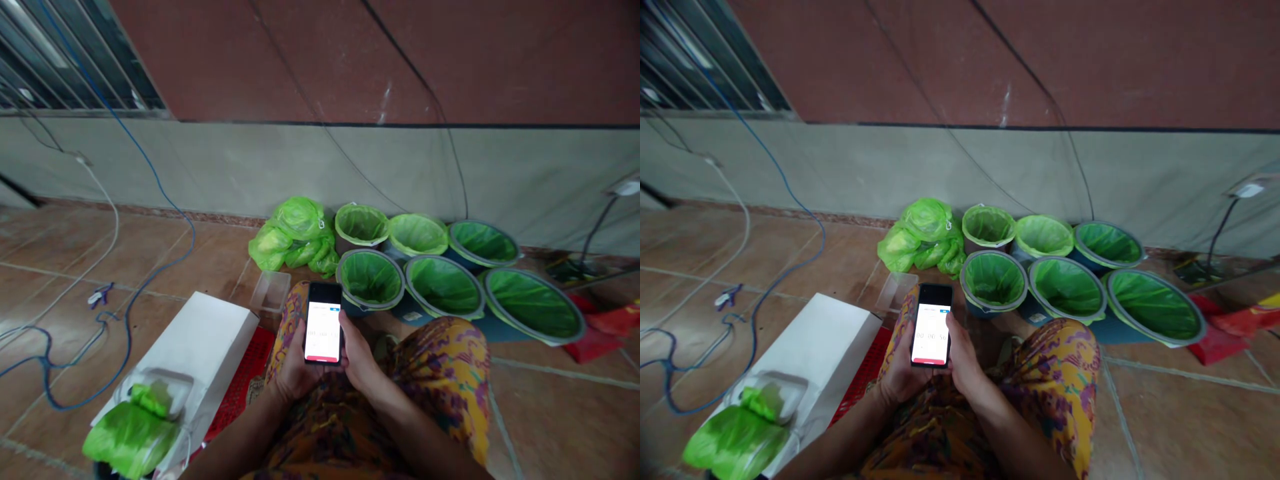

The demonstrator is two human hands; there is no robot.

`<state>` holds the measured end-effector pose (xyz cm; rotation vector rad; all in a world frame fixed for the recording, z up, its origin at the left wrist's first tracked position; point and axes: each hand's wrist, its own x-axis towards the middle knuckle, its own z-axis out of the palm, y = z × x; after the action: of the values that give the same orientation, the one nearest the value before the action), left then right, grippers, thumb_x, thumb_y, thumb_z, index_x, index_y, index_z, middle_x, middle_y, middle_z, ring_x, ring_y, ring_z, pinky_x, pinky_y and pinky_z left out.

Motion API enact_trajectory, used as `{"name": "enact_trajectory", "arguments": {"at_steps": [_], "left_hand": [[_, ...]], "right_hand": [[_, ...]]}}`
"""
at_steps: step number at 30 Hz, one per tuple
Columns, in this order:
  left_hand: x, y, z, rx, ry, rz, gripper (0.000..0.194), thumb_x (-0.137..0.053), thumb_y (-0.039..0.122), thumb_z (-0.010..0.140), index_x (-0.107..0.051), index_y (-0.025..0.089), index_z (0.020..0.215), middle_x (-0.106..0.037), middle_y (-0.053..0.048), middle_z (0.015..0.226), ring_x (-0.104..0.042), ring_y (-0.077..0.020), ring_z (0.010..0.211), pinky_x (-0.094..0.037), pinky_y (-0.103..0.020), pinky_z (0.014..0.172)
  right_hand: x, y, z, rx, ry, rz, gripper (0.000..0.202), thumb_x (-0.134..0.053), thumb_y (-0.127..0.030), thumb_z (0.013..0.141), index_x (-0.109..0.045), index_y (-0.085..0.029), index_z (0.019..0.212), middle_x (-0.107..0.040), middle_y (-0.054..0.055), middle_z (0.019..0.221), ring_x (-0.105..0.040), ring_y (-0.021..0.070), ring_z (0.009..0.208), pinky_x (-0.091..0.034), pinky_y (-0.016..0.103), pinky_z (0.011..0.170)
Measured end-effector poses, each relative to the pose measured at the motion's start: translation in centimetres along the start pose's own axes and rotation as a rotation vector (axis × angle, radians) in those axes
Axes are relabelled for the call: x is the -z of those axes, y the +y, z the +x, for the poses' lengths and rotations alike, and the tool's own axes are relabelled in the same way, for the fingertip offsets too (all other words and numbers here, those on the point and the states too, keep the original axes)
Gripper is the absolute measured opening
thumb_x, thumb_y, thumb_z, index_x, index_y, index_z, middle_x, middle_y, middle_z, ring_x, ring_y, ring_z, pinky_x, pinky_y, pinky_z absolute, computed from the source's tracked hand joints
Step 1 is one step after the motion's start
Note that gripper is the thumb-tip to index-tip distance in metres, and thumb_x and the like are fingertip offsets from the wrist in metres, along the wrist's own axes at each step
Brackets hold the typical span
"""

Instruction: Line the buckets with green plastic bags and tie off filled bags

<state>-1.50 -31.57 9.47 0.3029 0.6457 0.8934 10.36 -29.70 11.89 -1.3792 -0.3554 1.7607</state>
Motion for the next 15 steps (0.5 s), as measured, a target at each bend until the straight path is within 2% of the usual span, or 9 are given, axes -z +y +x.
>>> {"name": "enact_trajectory", "arguments": {"at_steps": [3, 9, 15], "left_hand": [[0.18, -0.10, -0.02, 0.000, -0.004, 0.006, 0.069, -0.029, 0.064, 0.097, -0.060, 0.016, 0.136, -0.074, -0.015, 0.115, -0.071, -0.0338, 0.105, -0.058, -0.047, 0.087], [-0.06, -0.03, -0.15, 0.003, 0.008, 0.010, 0.068, -0.031, 0.065, 0.097, -0.062, 0.016, 0.132, -0.076, -0.015, 0.108, -0.072, -0.0329, 0.101, -0.059, -0.047, 0.085], [-0.22, 0.12, -0.16, 0.026, 0.021, 0.032, 0.072, -0.029, 0.068, 0.095, -0.060, 0.017, 0.135, -0.076, -0.015, 0.108, -0.071, -0.0343, 0.105, -0.059, -0.048, 0.087]], "right_hand": [[-0.04, -0.06, -0.09, -0.045, 0.043, 0.008, 0.053, -0.061, -0.063, 0.085, -0.071, -0.017, 0.108, -0.077, 0.005, 0.079, -0.068, 0.0173, 0.052, -0.052, 0.026, 0.041], [-0.32, -0.42, -0.52, -0.075, 0.053, 0.004, 0.049, -0.055, -0.061, 0.090, -0.071, -0.016, 0.105, -0.072, 0.002, 0.064, -0.059, 0.0134, 0.040, -0.043, 0.021, 0.033], [-0.36, -0.44, -0.56, -0.063, 0.066, 0.015, 0.047, -0.054, -0.057, 0.092, -0.071, -0.016, 0.108, -0.075, 0.003, 0.071, -0.061, 0.0129, 0.044, -0.046, 0.021, 0.036]]}}
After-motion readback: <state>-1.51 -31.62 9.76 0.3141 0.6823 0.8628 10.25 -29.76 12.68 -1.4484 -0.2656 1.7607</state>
